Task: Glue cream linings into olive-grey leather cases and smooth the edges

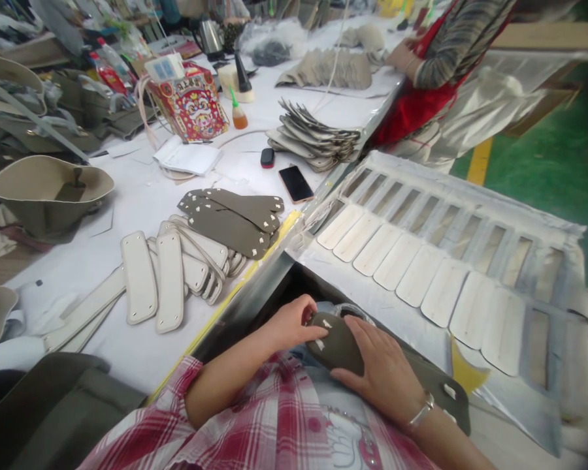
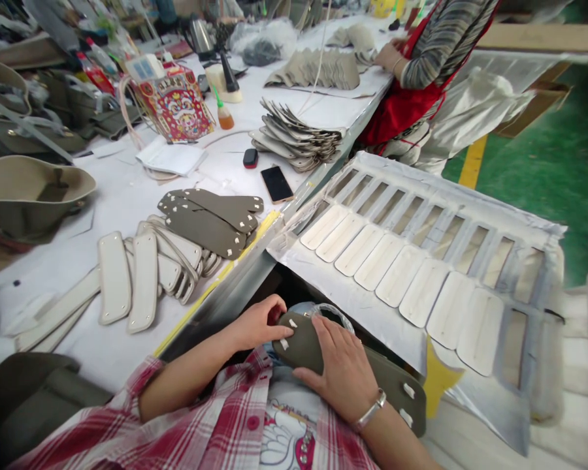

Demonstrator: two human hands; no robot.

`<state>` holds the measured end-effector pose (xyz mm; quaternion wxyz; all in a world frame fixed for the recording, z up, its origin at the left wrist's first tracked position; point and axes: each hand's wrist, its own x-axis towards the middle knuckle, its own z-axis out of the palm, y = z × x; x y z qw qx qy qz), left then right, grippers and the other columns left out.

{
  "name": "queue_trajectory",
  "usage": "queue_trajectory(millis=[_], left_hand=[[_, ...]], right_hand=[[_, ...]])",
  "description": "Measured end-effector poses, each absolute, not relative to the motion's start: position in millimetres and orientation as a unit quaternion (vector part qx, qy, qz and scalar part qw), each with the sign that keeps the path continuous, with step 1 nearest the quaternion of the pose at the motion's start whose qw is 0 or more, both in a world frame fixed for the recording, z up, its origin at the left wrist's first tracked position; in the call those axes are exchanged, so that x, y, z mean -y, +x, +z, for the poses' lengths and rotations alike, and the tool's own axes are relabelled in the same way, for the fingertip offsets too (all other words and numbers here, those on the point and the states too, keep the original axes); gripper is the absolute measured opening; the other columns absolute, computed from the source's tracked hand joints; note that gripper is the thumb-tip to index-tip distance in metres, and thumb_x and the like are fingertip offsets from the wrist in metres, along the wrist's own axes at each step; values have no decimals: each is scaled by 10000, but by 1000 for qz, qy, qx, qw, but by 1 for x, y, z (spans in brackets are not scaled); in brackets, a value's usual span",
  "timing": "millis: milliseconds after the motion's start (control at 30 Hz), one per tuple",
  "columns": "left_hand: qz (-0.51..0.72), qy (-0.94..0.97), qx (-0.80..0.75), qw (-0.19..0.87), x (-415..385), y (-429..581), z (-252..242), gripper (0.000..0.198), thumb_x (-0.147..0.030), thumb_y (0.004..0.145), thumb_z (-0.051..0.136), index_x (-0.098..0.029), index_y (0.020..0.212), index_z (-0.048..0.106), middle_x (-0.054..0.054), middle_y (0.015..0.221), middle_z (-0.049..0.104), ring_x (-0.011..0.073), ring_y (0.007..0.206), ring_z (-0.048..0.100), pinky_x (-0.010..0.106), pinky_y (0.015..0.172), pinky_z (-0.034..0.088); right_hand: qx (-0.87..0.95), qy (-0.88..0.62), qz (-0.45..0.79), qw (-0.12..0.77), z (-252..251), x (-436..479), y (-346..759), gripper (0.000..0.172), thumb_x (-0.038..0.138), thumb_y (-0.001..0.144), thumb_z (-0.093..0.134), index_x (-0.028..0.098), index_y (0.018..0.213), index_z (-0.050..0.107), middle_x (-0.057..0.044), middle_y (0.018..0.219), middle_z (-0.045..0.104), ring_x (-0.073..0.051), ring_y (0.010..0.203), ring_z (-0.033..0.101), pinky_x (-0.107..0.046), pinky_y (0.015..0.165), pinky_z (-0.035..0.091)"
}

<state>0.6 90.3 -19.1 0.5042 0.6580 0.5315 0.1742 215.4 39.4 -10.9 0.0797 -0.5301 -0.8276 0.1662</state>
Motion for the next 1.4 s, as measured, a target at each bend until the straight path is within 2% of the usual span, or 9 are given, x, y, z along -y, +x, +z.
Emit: queue_trajectory(millis=[133, 300, 400, 567, 733, 967, 1033, 1200, 1400], left_hand=[[233, 689, -481, 490, -88, 2, -21, 568, -305, 703, 687, -231, 1221, 464, 47, 1122, 511, 156, 936, 526, 274, 810, 447], [226, 791, -385, 419, -95, 1, -13, 337, -323, 831, 566, -214, 1150, 553, 57, 1196, 535, 182, 1140, 459, 334, 1024, 333], [176, 856, -338, 351, -96, 5, -3, 552, -476, 794, 585, -189, 1251, 468, 82, 1303, 477, 206, 1238, 380, 367, 1085, 239], [55, 924, -282, 251, -88, 29, 0, 958, -638, 622, 651, -140, 1358, 292, 136, 1345, 420, 274, 1265, 329, 455, 1101, 116], [11, 932, -295, 209, -85, 45, -7, 928, -631, 587, 665, -124, 1301, 359, 132, 1277, 468, 280, 1164, 405, 450, 1074, 178], [-30, 945, -307, 106, -78, 67, 9, 841, -673, 638, 596, -111, 1241, 430, 160, 1207, 503, 332, 1221, 330, 594, 1058, -52], [-29, 950, -295, 96, -75, 80, 9, 847, -673, 626, 609, -100, 1227, 442, 176, 1241, 475, 340, 1231, 310, 578, 1067, -3], [-10, 931, -312, 189, -71, 105, 2, 781, -635, 543, 671, -128, 1109, 491, 116, 1060, 549, 279, 989, 486, 415, 942, 327], [-13, 924, -323, 203, -73, 109, 4, 662, -573, 564, 656, -162, 1057, 496, 93, 1006, 550, 275, 934, 493, 403, 859, 345]], right_hand=[[823, -540, 161, 74, -11, -36, 223, 789, 541, 669, 644, 145, 1307, 399, -143, 1289, 490, -305, 1136, 476, -482, 922, 409], [814, -549, 180, 66, -6, -37, 220, 760, 524, 665, 647, 128, 1276, 430, -147, 1275, 498, -303, 1121, 480, -480, 927, 397], [809, -554, 186, 67, -4, -37, 216, 752, 513, 668, 642, 122, 1275, 431, -153, 1278, 493, -308, 1117, 478, -484, 931, 387], [819, -537, 181, 85, -5, -33, 227, 768, 469, 643, 673, 110, 1274, 424, -156, 1267, 500, -297, 1142, 465, -465, 960, 373], [826, -537, 158, 65, -6, -17, 274, 797, 522, 656, 666, 111, 1290, 410, -166, 1248, 510, -299, 1126, 482, -455, 935, 396], [816, -550, 166, 64, -5, -2, 307, 746, 497, 663, 656, 124, 1269, 430, -156, 1220, 525, -293, 1098, 500, -447, 916, 414], [815, -549, 175, 71, -4, -4, 306, 723, 464, 638, 676, 107, 1229, 463, -157, 1192, 542, -287, 1079, 511, -437, 921, 416], [808, -549, 192, 91, -3, -5, 308, 708, 445, 612, 685, 83, 1192, 499, -166, 1154, 568, -285, 1051, 528, -436, 922, 417], [798, -556, 203, 108, -5, -4, 311, 739, 463, 589, 701, 95, 1200, 508, -164, 1166, 568, -291, 1049, 527, -455, 910, 414]])
